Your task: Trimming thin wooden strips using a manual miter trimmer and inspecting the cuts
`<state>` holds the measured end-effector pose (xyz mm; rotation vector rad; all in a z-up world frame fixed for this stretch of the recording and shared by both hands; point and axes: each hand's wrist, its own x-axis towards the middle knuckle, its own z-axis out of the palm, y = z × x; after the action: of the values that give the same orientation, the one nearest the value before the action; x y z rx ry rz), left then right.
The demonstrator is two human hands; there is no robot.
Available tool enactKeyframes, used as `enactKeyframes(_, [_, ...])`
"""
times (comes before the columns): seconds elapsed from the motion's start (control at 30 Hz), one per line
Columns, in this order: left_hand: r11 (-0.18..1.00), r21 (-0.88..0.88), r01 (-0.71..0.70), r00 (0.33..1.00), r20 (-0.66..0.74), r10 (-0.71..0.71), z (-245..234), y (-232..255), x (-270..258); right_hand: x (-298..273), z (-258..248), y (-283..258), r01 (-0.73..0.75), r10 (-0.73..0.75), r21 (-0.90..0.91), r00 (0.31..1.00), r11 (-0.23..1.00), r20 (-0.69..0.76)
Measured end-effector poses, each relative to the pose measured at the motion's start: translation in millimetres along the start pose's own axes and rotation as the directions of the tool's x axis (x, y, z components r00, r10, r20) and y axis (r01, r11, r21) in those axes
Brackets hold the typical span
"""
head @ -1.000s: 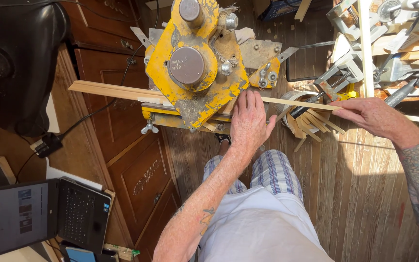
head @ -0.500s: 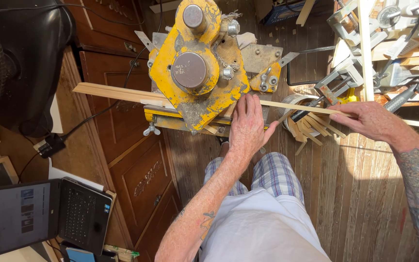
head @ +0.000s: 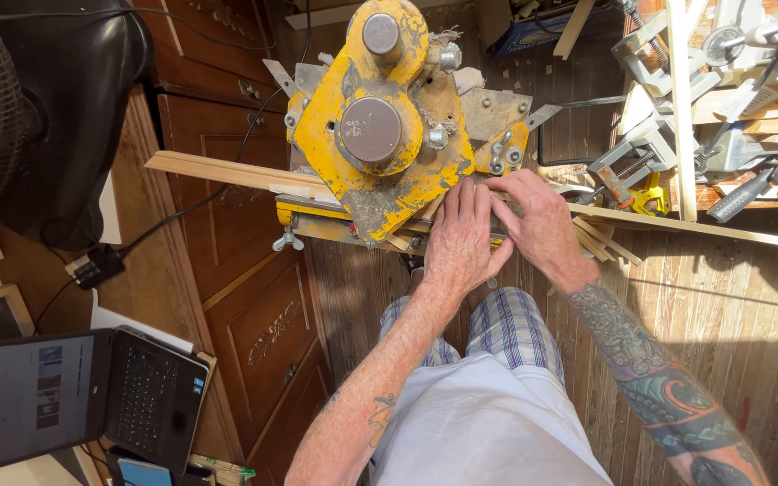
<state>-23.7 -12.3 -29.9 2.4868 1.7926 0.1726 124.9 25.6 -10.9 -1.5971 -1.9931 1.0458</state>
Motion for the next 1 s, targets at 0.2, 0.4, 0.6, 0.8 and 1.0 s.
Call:
enactKeyframes(0.2, [0.997,-0.08,0.009,0.999,-0.043,-0.012,-4,-2,-2,1,10,9,0.016,-0.016,-0.029,1.0,0.999,0.018])
enactKeyframes(0.4, [0.993,-0.121,-0.011,0.997,-0.079,0.002,-8,-5,-3,4,3,4,0.088,-0.082,-0.091,0.994,0.992,0.068])
enactKeyframes(0.6, [0.992,-0.119,-0.028,0.996,-0.091,0.017,-12,-3,-4,4,3,10,0.087,-0.081,-0.067,0.993,0.994,0.088])
enactKeyframes(0.8, [0.998,-0.043,-0.048,0.996,-0.073,0.045,-7,-2,-3,3,8,19,0.09,-0.076,-0.107,0.989,0.99,0.125])
enactKeyframes(1.0, [0.999,-0.025,-0.048,0.997,-0.062,0.046,-5,-2,-4,4,0,6,0.056,-0.047,-0.074,0.992,0.996,0.116])
